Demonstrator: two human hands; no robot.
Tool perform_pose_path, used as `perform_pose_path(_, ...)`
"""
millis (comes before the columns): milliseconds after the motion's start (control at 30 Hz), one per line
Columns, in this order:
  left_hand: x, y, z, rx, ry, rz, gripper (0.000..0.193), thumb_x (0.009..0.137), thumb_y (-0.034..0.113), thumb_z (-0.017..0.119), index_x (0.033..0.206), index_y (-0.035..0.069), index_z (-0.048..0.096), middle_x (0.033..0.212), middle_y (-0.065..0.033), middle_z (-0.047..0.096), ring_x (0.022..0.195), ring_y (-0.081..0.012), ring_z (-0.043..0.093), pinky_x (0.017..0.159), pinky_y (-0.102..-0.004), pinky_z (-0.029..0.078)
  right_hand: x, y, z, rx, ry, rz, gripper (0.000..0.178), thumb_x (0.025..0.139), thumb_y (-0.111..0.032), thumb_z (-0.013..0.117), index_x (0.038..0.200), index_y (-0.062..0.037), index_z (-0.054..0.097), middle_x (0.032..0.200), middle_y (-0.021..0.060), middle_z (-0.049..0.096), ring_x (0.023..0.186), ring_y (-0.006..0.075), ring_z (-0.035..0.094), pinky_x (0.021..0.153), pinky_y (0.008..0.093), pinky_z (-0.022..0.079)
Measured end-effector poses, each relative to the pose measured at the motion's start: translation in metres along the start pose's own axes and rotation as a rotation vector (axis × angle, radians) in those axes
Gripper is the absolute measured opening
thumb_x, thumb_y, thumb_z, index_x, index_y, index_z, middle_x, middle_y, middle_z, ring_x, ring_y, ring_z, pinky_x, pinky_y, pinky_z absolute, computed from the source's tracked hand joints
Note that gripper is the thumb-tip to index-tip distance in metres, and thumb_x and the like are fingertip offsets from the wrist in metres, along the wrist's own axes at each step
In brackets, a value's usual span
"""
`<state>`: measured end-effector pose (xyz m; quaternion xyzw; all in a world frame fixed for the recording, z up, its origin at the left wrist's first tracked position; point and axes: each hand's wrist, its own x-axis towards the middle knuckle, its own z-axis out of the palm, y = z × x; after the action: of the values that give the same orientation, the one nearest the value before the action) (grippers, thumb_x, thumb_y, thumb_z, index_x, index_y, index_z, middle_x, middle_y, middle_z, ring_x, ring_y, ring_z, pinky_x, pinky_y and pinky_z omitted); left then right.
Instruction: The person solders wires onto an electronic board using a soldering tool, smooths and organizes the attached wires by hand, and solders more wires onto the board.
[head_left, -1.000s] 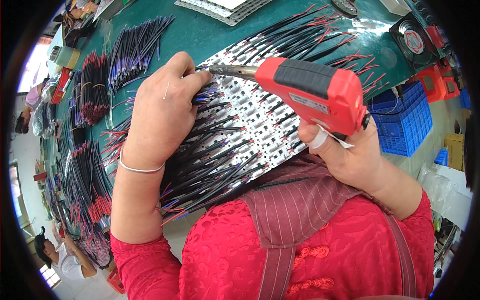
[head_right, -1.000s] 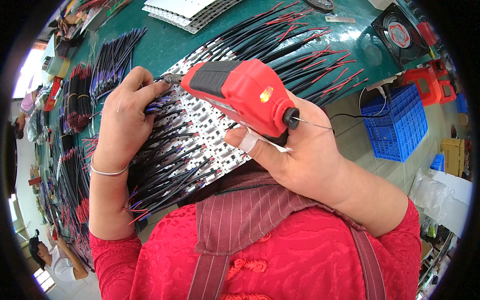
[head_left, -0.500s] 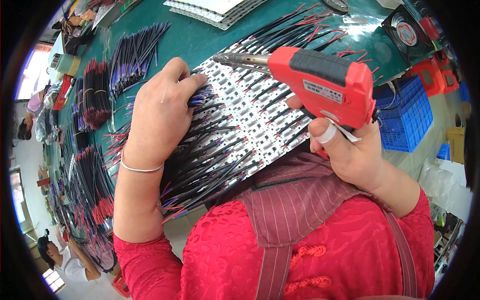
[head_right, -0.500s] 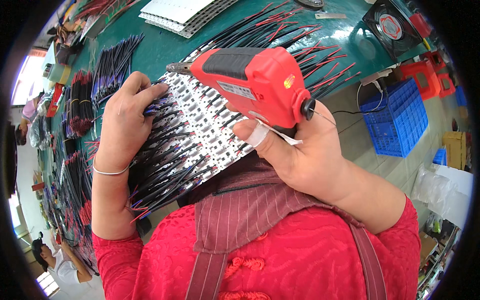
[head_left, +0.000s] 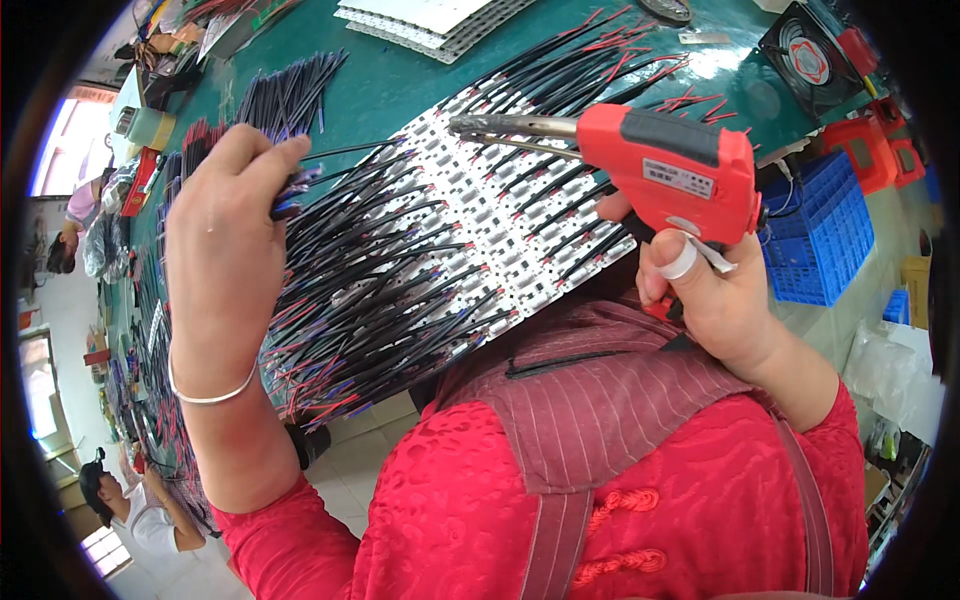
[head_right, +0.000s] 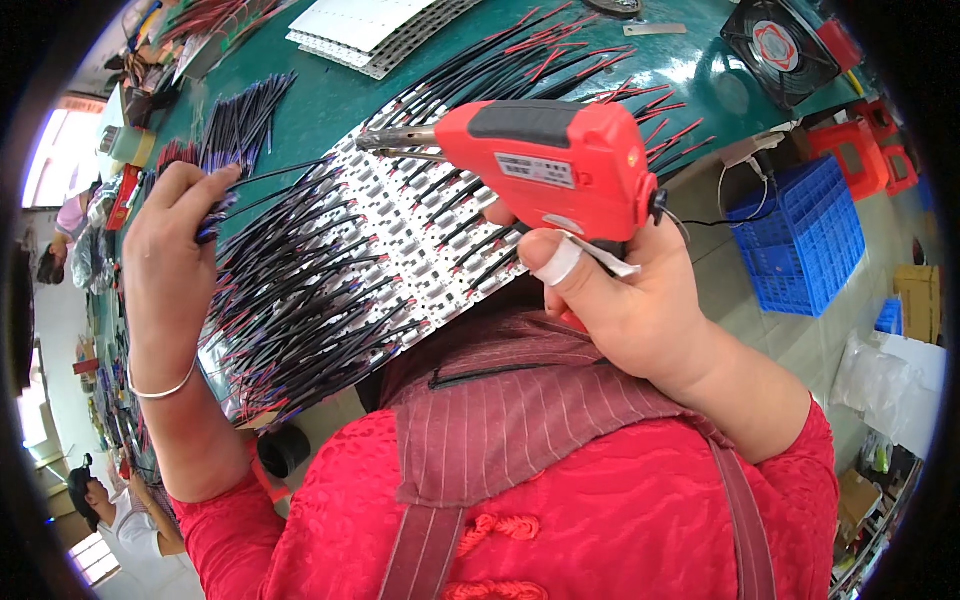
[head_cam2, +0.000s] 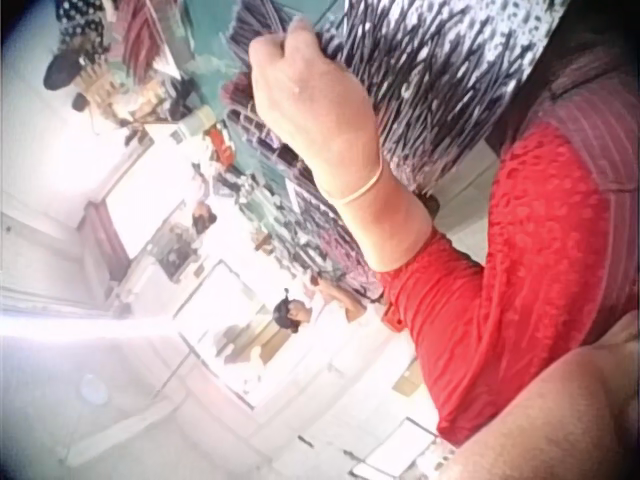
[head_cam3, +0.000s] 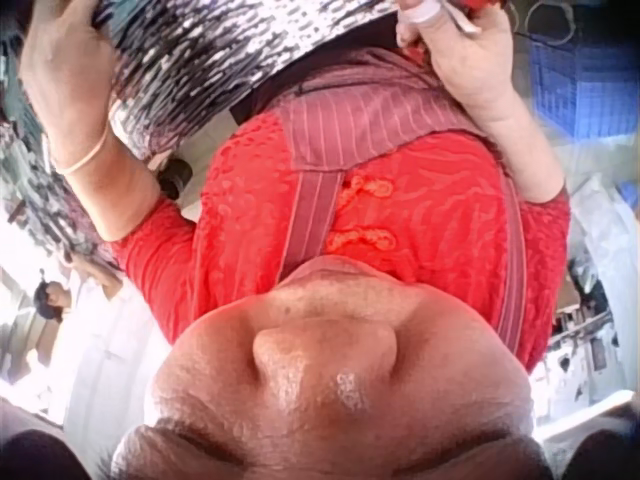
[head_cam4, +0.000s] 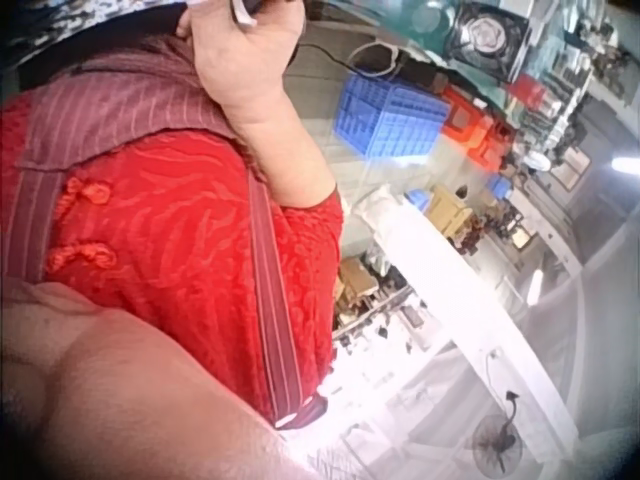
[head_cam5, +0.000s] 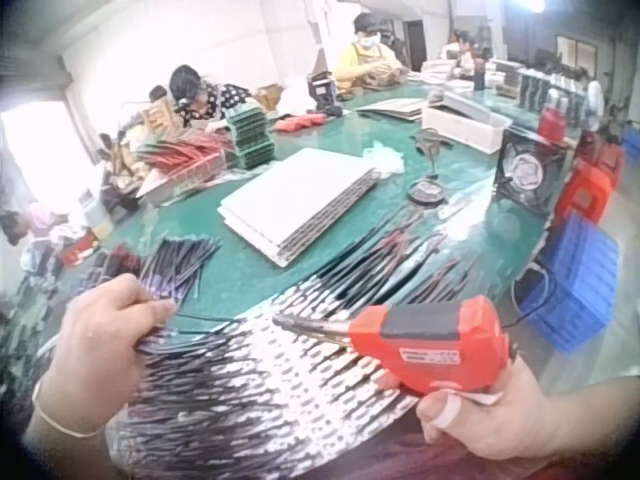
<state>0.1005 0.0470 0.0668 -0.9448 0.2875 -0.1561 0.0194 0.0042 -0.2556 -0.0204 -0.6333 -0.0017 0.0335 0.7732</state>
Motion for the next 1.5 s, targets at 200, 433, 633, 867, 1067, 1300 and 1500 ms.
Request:
perform_pose_path(200, 0.005, 0.017, -0.009, -0.190, -0.069, 0.006, 0.033, 0.084, -0.007, 0.064, 0.115, 0.003, 0.064, 0.090, -0.0156, 0.057, 0.080, -0.0357, 0.060, 0.075, -0.0403, 0.048, 0.000, 0.006, 0.003, 0.050, -0.031, -0.072, 0.030, 0.094, -0.012, 0.069, 0.121, -0.0008, 0.064, 0.114, 0.0082, 0.069, 0.065, 0.0048, 0.056, 0.054, 0.0206, 0.046)
perform_pose_path(433, 0.010, 0.029, 0.009, -0.237, -0.152, 0.110, 0.042, 0.079, -0.009, 0.058, 0.119, 0.002, 0.063, 0.095, -0.0173, 0.051, 0.087, -0.0370, 0.057, 0.078, -0.0452, 0.046, 0.001, 0.004, 0.000, -0.040, 0.041, 0.088, 0.028, 0.094, -0.009, 0.068, 0.120, 0.0000, 0.064, 0.107, 0.0059, 0.070, 0.063, 0.0046, 0.056, 0.053, 0.0201, 0.045)
perform_pose_path(633, 0.003, 0.020, 0.049, -0.078, 0.050, 0.134, 0.031, 0.081, -0.003, 0.058, 0.108, 0.000, 0.070, 0.088, -0.0130, 0.055, 0.078, -0.0304, 0.060, 0.071, -0.0396, 0.050, -0.002, 0.000, 0.002, -0.147, -0.013, -0.001, 0.029, 0.093, -0.003, 0.069, 0.121, 0.0019, 0.063, 0.107, 0.0071, 0.071, 0.075, 0.0070, 0.063, 0.065, 0.0230, 0.051)
perform_pose_path(867, -0.010, 0.023, 0.073, -0.184, 0.155, 0.118, 0.033, 0.068, -0.007, 0.064, 0.099, 0.003, 0.072, 0.086, -0.0091, 0.059, 0.076, -0.0277, 0.062, 0.067, -0.0385, 0.050, 0.001, 0.002, 0.000, -0.120, -0.048, -0.085, 0.038, 0.091, 0.000, 0.071, 0.127, 0.0021, 0.060, 0.113, 0.0107, 0.071, 0.105, 0.0162, 0.066, 0.094, 0.0321, 0.052)
perform_pose_path(1067, -0.007, 0.028, 0.074, -0.203, 0.191, 0.118, 0.040, 0.064, -0.010, 0.063, 0.100, 0.003, 0.072, 0.087, -0.0092, 0.058, 0.079, -0.0274, 0.061, 0.069, -0.0375, 0.050, 0.001, 0.002, -0.004, -0.162, -0.141, -0.066, 0.039, 0.089, 0.002, 0.071, 0.127, 0.0028, 0.060, 0.118, 0.0126, 0.070, 0.106, 0.0154, 0.066, 0.094, 0.0311, 0.052)
perform_pose_path(1300, -0.008, 0.027, 0.076, -0.219, 0.128, 0.127, 0.028, 0.071, -0.004, 0.065, 0.096, 0.005, 0.073, 0.084, -0.0085, 0.056, 0.076, -0.0268, 0.060, 0.067, -0.0373, 0.050, 0.003, 0.003, 0.001, -0.083, -0.125, -0.017, 0.038, 0.088, 0.004, 0.072, 0.124, 0.0034, 0.060, 0.117, 0.0109, 0.071, 0.106, 0.0144, 0.067, 0.094, 0.0293, 0.052)
perform_pose_path(1500, -0.009, 0.028, 0.078, -0.214, 0.124, 0.111, 0.026, 0.072, -0.003, 0.064, 0.096, 0.004, 0.073, 0.084, -0.0102, 0.057, 0.074, -0.0278, 0.060, 0.066, -0.0382, 0.051, 0.003, 0.002, 0.002, -0.216, -0.160, -0.046, 0.038, 0.088, 0.003, 0.073, 0.124, 0.0042, 0.060, 0.114, 0.0098, 0.072, 0.101, 0.0149, 0.069, 0.092, 0.0284, 0.053)
